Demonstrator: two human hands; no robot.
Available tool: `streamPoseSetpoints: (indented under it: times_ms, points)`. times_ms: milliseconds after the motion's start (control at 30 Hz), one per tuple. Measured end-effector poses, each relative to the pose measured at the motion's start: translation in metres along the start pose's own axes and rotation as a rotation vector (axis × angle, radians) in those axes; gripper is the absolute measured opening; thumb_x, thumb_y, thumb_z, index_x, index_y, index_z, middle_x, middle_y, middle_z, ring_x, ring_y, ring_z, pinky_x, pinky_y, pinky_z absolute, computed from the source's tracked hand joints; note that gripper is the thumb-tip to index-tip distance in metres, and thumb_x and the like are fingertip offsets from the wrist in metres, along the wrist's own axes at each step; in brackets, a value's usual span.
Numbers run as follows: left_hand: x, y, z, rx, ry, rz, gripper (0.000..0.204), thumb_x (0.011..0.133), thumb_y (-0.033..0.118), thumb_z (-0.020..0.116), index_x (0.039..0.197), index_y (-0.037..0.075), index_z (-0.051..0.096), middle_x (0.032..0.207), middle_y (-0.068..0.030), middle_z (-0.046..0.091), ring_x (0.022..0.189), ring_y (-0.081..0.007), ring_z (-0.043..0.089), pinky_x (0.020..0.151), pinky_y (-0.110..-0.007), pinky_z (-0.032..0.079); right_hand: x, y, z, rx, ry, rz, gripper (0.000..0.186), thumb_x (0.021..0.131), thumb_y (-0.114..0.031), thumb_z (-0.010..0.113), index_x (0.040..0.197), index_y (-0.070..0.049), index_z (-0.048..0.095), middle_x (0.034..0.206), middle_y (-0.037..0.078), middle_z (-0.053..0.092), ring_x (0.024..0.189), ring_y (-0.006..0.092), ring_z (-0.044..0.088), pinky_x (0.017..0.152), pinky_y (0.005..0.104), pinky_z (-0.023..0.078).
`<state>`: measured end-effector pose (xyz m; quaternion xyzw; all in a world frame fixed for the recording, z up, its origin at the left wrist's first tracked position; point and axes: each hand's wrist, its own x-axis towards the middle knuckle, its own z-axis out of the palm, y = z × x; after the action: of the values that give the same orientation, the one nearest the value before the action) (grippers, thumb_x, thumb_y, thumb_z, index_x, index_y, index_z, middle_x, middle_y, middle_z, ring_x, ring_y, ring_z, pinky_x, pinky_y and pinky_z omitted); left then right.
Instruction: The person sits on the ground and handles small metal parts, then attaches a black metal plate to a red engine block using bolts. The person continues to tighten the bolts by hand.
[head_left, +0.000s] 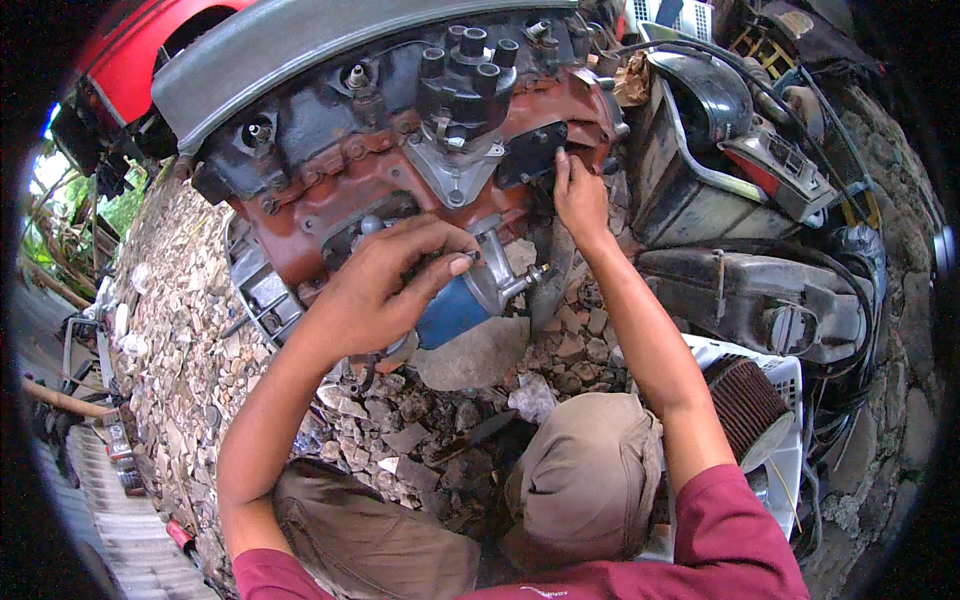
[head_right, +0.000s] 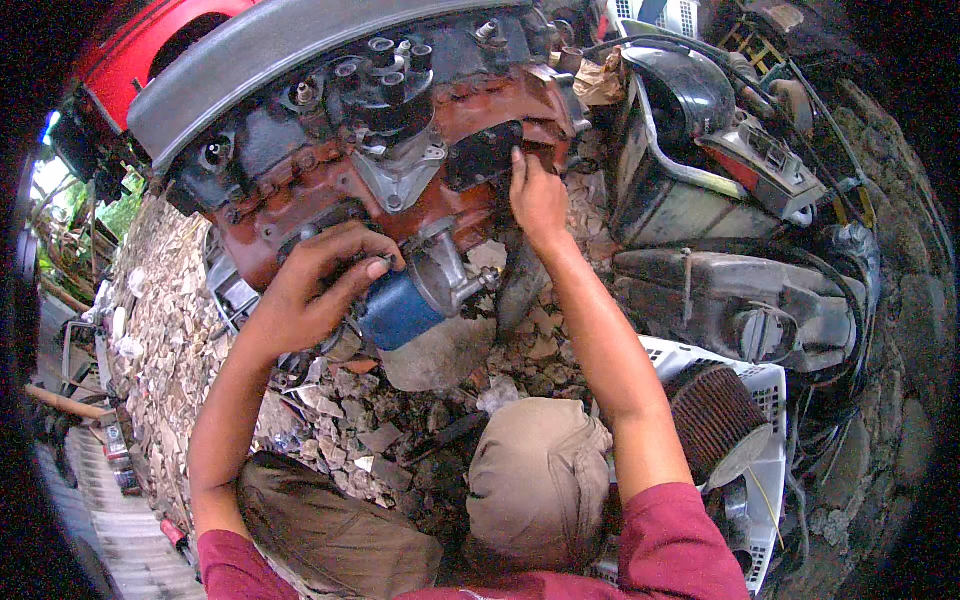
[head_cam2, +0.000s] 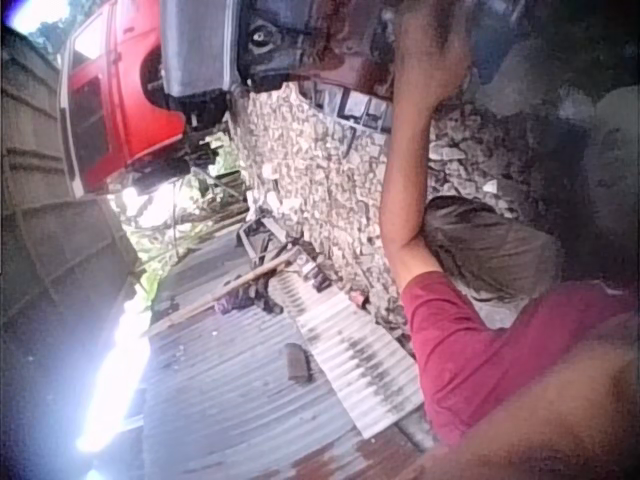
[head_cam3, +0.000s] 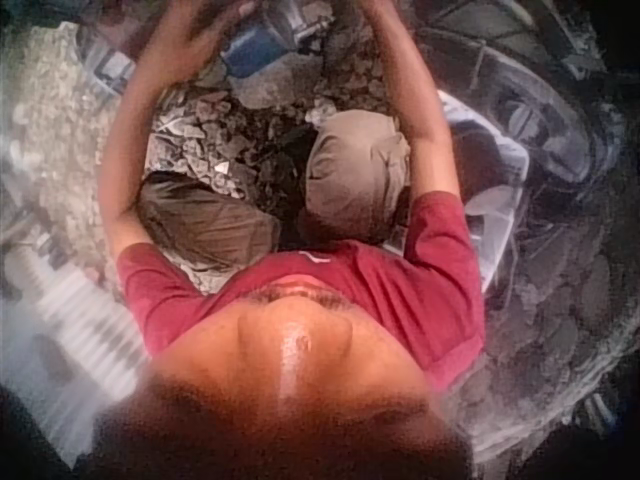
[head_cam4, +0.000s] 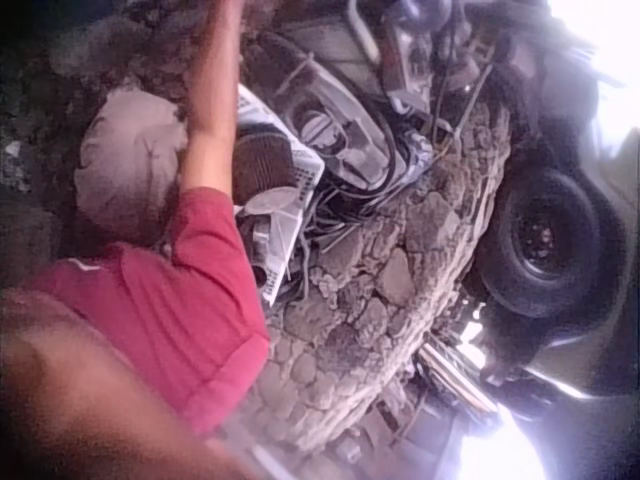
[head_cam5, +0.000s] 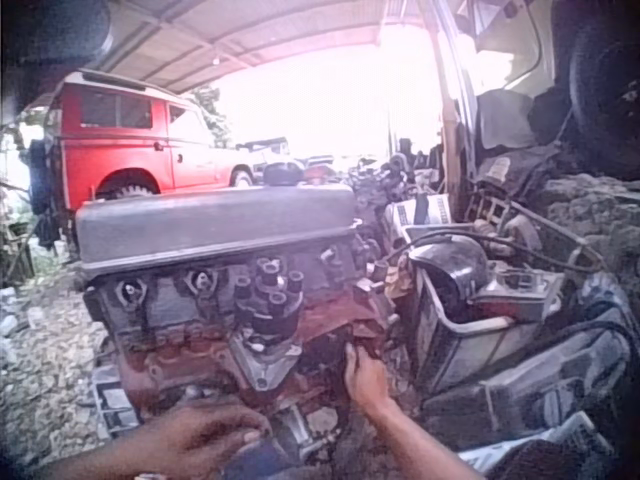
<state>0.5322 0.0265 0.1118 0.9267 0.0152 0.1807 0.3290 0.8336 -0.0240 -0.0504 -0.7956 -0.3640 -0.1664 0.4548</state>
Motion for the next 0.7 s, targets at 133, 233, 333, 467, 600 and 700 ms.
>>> streamPoseSetpoints:
  times_ms: [133,233,333,467,600,700]
  points:
    - [0.0,-0.001,0.0,0.004,-0.003,0.005,0.019,0.099,0.015,0.055,0.104,-0.001,0.064,0.094,-0.0111,0.064,0.09,-0.021,0.062,0.083,-0.034,0.047,-0.004,-0.006,-0.001,-0.013,0.034,-0.02,0.039,0.103,-0.038,0.047,0.105,-0.001,0.059,0.082,0.031,0.065,0.078,0.0526,0.062,0.067,0.0604,0.047]
    - [0.0,0.0,0.0,-0.013,-0.01,-0.007,0.019,0.099,0.014,0.055,0.104,-0.001,0.064,0.094,-0.011,0.064,0.089,-0.0209,0.062,0.083,-0.034,0.047,0.0,-0.001,0.001,-0.001,-0.034,0.054,0.038,0.103,-0.039,0.047,0.107,-0.002,0.058,0.081,0.032,0.064,0.078,0.0531,0.062,0.068,0.0604,0.047]
    - [-0.001,-0.002,-0.001,0.013,0.008,0.006,0.021,0.096,0.015,0.061,0.106,-0.003,0.064,0.096,-0.0165,0.066,0.09,-0.0279,0.064,0.082,-0.038,0.049,-0.005,-0.003,0.003,-0.056,0.02,-0.011,0.041,0.102,-0.041,0.048,0.104,-0.001,0.053,0.079,0.03,0.066,0.073,0.0516,0.063,0.065,0.0606,0.049]
    - [0.001,-0.001,0.001,-0.031,0.0,-0.01,0.019,0.097,0.015,0.059,0.106,-0.002,0.064,0.095,-0.0143,0.065,0.087,-0.0243,0.062,0.08,-0.036,0.048,0.0,0.011,0.006,-0.023,-0.013,0.001,0.041,0.101,-0.041,0.05,0.108,0.0,0.049,0.08,0.03,0.066,0.073,0.0515,0.063,0.066,0.0599,0.049]
    - [-0.002,-0.002,0.001,-0.012,0.008,0.003,0.018,0.099,0.014,0.055,0.104,0.0,0.064,0.092,-0.0091,0.063,0.081,-0.0158,0.059,0.075,-0.031,0.047,-0.002,0.001,0.004,-0.016,-0.001,-0.027,0.042,0.1,-0.041,0.051,0.109,0.0,0.051,0.083,0.032,0.065,0.078,0.0523,0.063,0.069,0.0605,0.048]
    - [0.0,-0.001,0.001,-0.01,0.001,0.012,0.017,0.099,0.014,0.056,0.104,0.0,0.064,0.092,-0.009,0.063,0.08,-0.0157,0.058,0.075,-0.031,0.047,0.0,0.004,0.001,0.003,-0.042,0.027,0.042,0.1,-0.042,0.05,0.11,-0.001,0.053,0.086,0.034,0.064,0.081,0.0549,0.061,0.071,0.0604,0.047]
